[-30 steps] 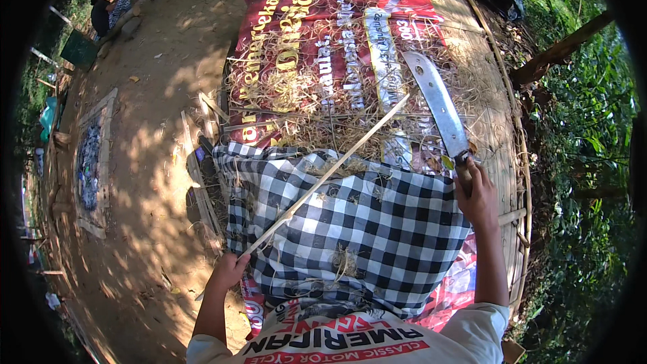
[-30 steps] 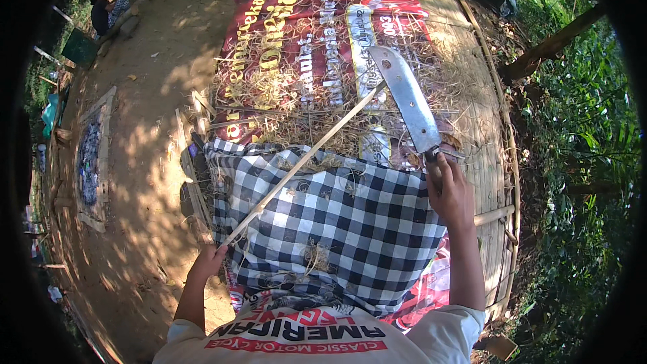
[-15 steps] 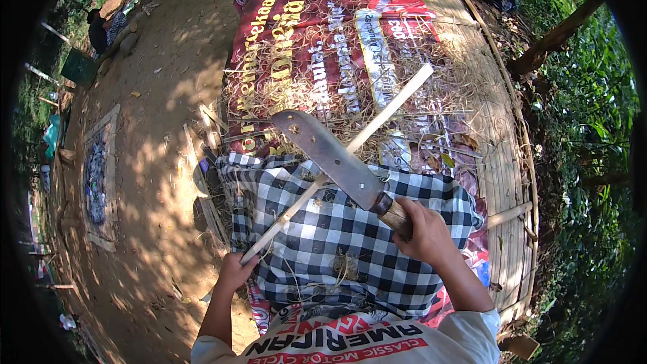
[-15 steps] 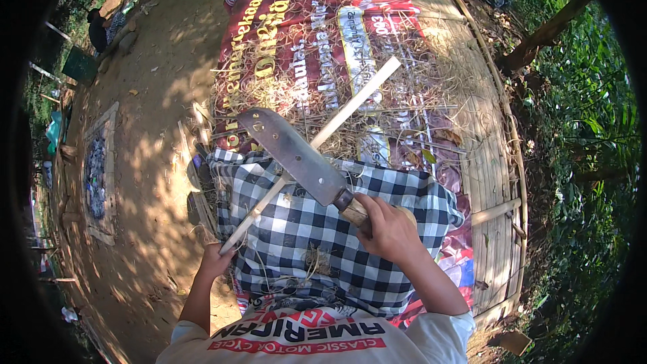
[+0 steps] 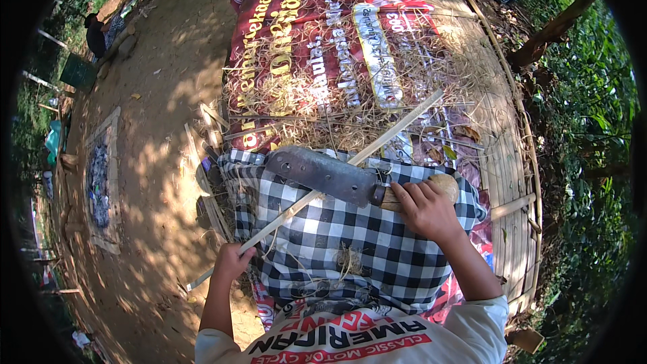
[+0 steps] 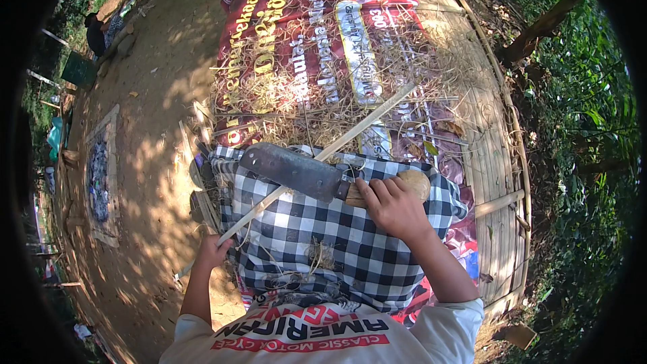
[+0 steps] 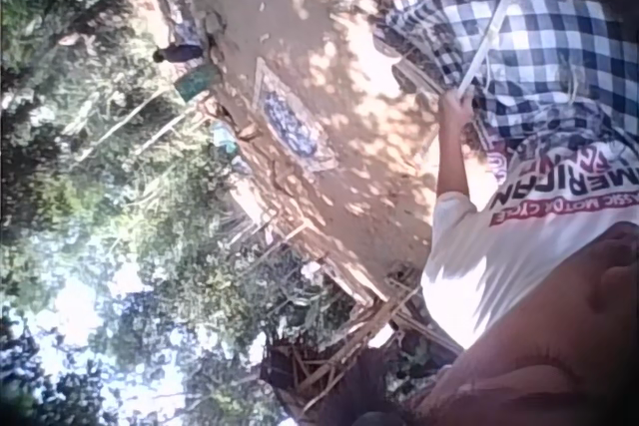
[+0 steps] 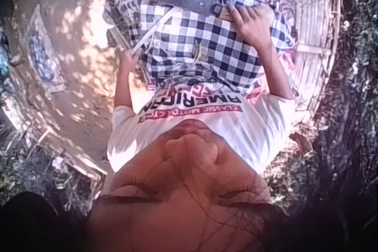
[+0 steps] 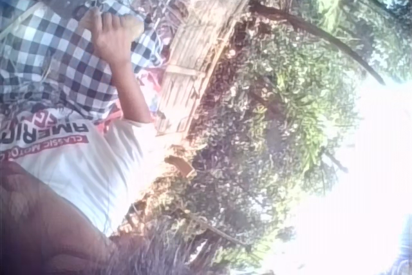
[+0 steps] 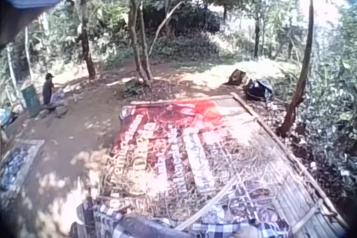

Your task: The person uses a large knife to shave thin strips from a bamboo pole, holding the pole with one hand and scraping the blade along its length.

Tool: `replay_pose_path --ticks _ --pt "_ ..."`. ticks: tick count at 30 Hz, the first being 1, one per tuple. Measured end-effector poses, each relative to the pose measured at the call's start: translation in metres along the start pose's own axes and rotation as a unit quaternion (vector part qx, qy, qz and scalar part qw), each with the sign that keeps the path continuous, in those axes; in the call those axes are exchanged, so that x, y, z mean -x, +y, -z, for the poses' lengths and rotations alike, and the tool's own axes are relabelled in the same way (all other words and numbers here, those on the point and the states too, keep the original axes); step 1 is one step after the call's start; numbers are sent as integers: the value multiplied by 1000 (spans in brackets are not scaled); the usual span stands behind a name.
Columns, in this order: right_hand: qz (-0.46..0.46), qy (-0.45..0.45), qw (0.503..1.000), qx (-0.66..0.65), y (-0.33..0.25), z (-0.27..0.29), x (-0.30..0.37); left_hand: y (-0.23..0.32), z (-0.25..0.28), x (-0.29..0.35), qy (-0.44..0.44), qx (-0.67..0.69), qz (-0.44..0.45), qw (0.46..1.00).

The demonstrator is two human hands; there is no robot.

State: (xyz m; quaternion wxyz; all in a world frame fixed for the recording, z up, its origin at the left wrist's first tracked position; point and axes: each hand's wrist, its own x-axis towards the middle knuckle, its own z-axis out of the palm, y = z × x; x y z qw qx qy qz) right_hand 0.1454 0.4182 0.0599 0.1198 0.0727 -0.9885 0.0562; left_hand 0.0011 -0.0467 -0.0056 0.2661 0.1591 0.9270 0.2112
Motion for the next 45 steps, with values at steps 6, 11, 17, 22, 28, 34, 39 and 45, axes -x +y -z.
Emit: replay_pose_path --ticks 6,11,17,22,28,34,39,45 --pt "-5 -31 998 -49 -6 5 1 14 19 0 -84 6 21 996" --pt "-39 -66 993 -89 -17 10 -1 -18 6 7 -165 36 -20 985" --pt "-2 -38 994 -100 -28 -10 -5 9 -1 17 -148 106 53 982" --pt "16 -38 998 -51 -13 -21 -5 17 2 22 -134 110 58 983" --pt "26 -19 999 38 18 -20 5 22 -1 21 -121 88 75 986" --pt "-20 -16 999 26 23 -20 6 25 -1 25 -109 74 66 989" --pt "-48 -14 999 17 35 -21 3 24 -8 31 -112 97 82 986" --pt "-82 -1 996 42 60 -24 12 25 -2 29 -132 87 70 985"
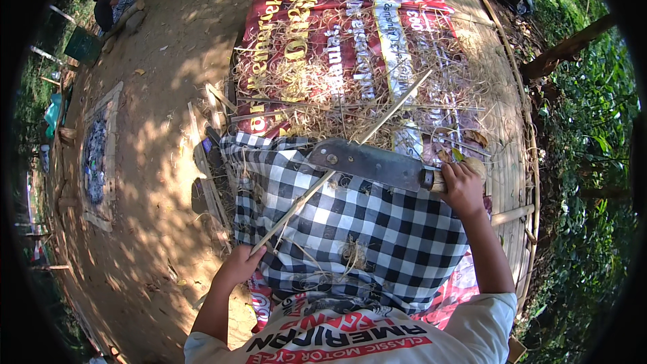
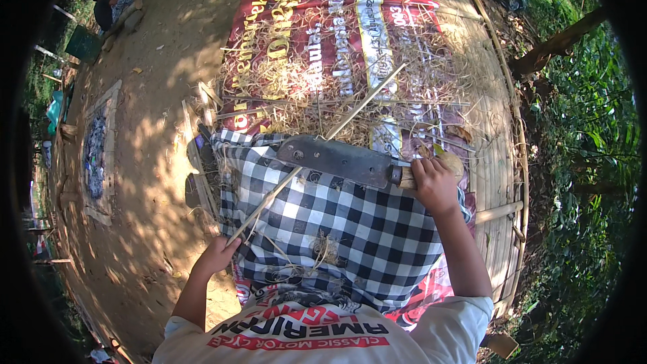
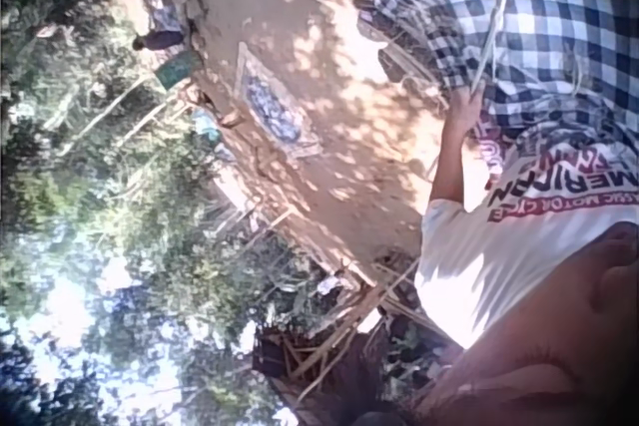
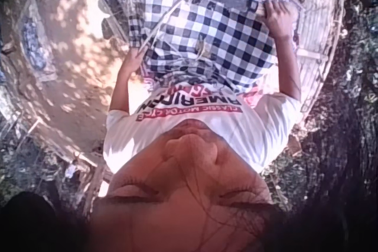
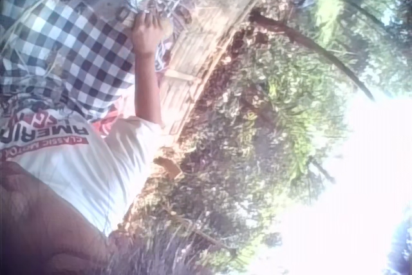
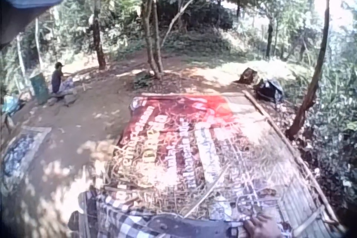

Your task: The person uses a large knife to shave thin strips from a bamboo pole, holding the pole with one hand and scraping the blade along its length.

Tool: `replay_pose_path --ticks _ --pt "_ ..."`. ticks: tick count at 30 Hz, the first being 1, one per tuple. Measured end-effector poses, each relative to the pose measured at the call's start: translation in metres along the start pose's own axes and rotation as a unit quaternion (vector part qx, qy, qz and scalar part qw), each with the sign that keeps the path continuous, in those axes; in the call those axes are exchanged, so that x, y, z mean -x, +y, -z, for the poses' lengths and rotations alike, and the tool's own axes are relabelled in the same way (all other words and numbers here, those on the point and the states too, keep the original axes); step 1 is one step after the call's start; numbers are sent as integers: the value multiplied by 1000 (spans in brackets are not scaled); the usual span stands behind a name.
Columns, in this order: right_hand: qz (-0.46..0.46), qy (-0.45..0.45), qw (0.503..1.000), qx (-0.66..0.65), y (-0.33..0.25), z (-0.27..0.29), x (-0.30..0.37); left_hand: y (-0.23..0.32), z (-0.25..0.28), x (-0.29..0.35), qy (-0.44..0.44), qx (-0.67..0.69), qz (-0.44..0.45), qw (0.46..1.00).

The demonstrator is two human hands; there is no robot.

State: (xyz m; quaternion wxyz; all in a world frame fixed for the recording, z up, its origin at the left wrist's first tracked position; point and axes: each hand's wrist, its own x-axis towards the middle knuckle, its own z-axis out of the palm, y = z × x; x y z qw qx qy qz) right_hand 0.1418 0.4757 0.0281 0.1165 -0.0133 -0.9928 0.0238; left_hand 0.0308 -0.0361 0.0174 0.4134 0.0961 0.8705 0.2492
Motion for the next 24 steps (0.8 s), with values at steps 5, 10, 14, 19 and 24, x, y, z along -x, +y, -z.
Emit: replay_pose_path --ticks 5,10,14,19,24 --pt "-50 -56 995 -64 -35 1 -5 7 -16 5 34 8 2 999" --pt "4 -25 997 -72 -72 -18 -24 7 -24 2 44 26 18 999" --pt "34 14 998 -46 -63 -27 -40 -9 -30 0 49 42 7 998" --pt "-28 -8 999 -26 -10 -28 -42 1 -21 -1 41 15 6 999" --pt "-54 -43 997 -34 -22 -29 -38 11 -21 0 56 -37 17 998"
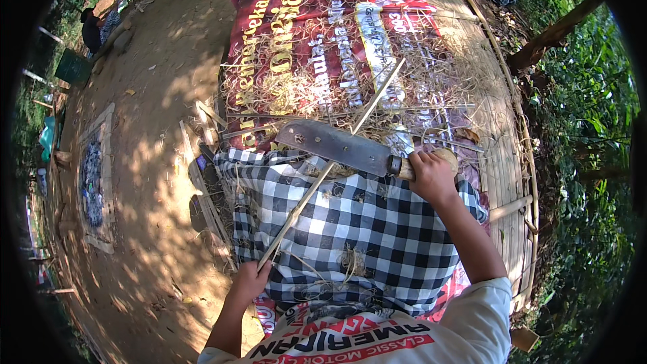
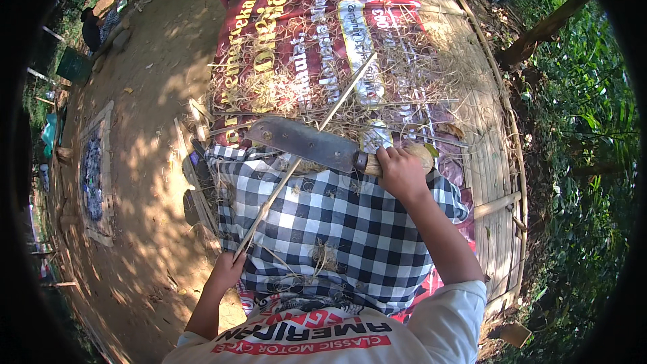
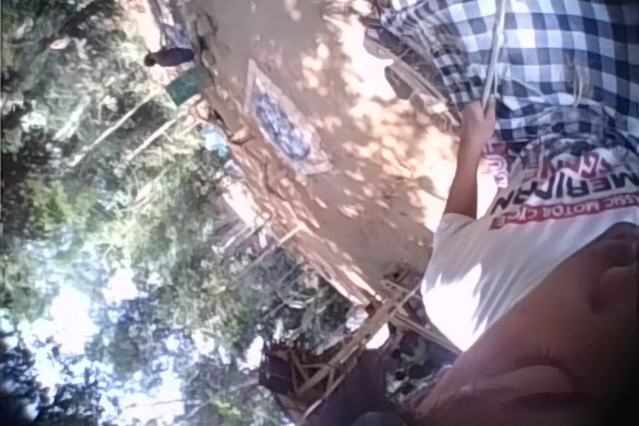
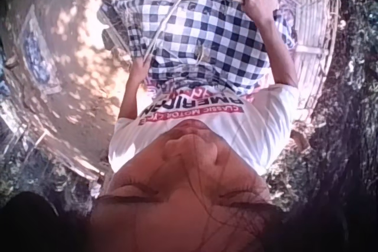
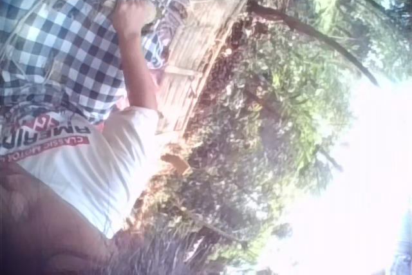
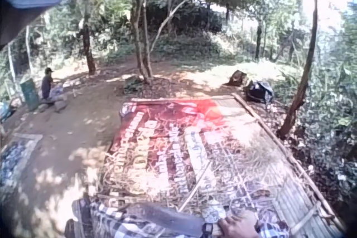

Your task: The person uses a large knife to shave thin strips from a bamboo pole, holding the pole with one hand and scraping the blade along its length.

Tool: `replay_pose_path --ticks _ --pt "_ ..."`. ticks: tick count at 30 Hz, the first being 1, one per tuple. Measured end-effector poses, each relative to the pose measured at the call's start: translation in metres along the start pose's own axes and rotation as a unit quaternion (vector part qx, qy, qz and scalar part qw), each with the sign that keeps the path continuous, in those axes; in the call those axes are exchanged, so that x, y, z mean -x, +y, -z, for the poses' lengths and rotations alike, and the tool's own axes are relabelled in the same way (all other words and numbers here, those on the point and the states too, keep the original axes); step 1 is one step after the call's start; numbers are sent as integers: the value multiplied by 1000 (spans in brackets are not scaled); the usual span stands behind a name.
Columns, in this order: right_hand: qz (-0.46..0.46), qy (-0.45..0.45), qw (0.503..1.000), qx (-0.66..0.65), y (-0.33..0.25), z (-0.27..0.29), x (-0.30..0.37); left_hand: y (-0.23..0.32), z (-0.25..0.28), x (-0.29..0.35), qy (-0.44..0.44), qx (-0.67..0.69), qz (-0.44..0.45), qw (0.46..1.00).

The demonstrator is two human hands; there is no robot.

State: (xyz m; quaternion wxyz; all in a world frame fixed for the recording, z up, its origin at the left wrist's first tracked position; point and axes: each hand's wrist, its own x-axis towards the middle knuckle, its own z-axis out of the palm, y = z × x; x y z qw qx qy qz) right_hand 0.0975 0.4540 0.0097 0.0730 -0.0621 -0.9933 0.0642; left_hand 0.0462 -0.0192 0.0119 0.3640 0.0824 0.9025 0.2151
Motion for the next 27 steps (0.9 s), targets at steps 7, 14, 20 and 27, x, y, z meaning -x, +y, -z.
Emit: replay_pose_path --ticks 7,14,20,27 --pt "84 16 996 -39 -54 -4 -7 -12 -9 -5 16 27 -20 999" --pt "23 31 999 17 12 -5 -23 4 2 -1 23 9 -57 998" --pt "-10 2 1000 -12 -11 3 -18 -4 -7 -5 54 2 -74 996" --pt "63 -17 997 -44 -51 -3 -13 -13 -10 -10 31 18 -78 996"
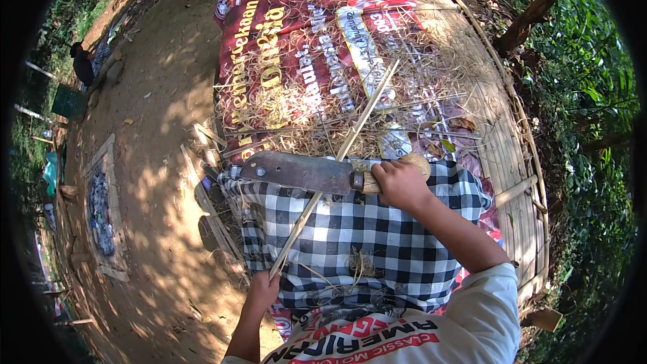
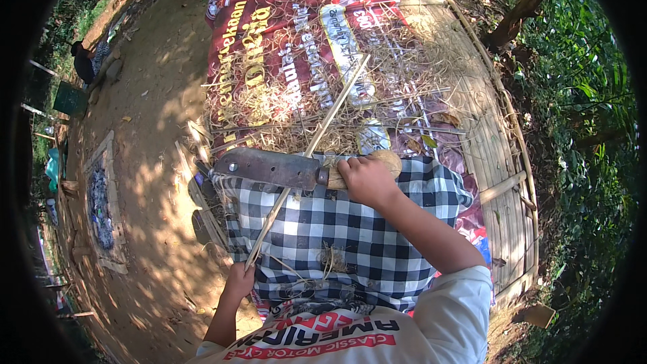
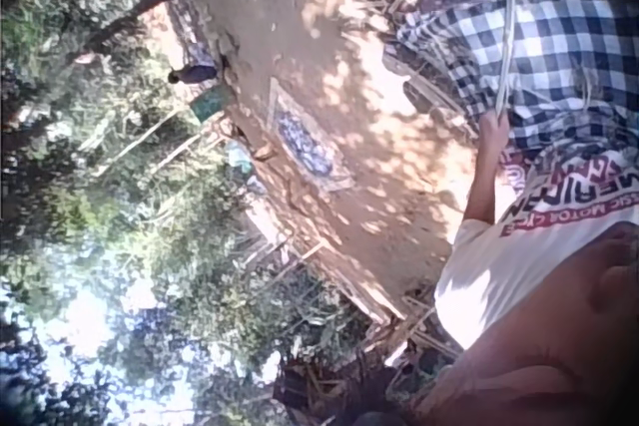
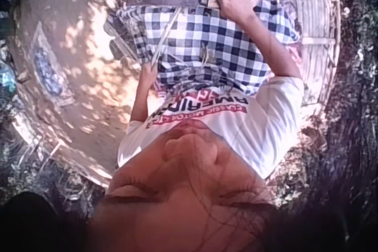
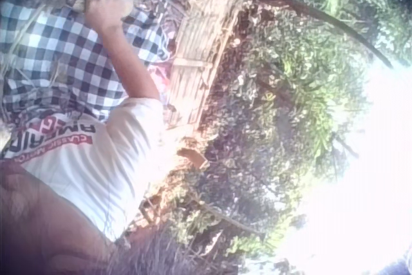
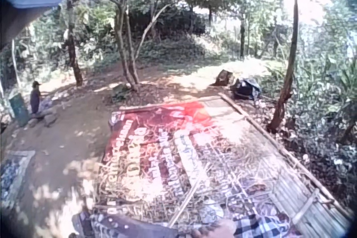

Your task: The person uses a large knife to shave thin strips from a bamboo pole, holding the pole with one hand and scraping the blade along its length.

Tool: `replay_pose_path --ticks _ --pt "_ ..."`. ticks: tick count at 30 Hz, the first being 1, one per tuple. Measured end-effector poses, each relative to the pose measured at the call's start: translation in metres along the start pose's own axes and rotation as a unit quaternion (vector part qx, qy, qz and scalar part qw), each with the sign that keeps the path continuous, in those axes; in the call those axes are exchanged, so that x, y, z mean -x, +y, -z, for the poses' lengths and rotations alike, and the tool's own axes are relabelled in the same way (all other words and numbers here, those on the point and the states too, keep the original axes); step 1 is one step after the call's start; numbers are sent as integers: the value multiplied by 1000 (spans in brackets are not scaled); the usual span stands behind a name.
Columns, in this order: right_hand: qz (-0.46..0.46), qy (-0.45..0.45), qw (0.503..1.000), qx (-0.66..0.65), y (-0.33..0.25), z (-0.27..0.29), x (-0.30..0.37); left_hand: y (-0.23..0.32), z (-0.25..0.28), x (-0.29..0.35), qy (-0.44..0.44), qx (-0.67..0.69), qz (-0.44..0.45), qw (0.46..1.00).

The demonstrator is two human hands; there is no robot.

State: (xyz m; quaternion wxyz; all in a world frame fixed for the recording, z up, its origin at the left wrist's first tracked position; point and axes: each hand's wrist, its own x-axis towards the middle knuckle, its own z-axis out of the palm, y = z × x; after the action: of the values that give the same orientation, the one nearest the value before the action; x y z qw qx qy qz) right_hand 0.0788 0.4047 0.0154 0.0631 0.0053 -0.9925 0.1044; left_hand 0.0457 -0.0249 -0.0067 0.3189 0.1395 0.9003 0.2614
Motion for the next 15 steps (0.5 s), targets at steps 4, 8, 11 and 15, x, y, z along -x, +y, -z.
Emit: replay_pose_path --ticks 4,8,11,15 --pt "30 8 999 34 25 5 -3 -6 -1 1 7 -2 7 1000" --pt "26 37 998 32 52 10 3 -10 -13 0 35 2 -10 999" --pt "47 58 997 38 60 10 2 -1 -6 -2 22 9 -7 1000" --pt "48 71 995 47 70 16 5 -4 -9 0 25 13 -2 1000"
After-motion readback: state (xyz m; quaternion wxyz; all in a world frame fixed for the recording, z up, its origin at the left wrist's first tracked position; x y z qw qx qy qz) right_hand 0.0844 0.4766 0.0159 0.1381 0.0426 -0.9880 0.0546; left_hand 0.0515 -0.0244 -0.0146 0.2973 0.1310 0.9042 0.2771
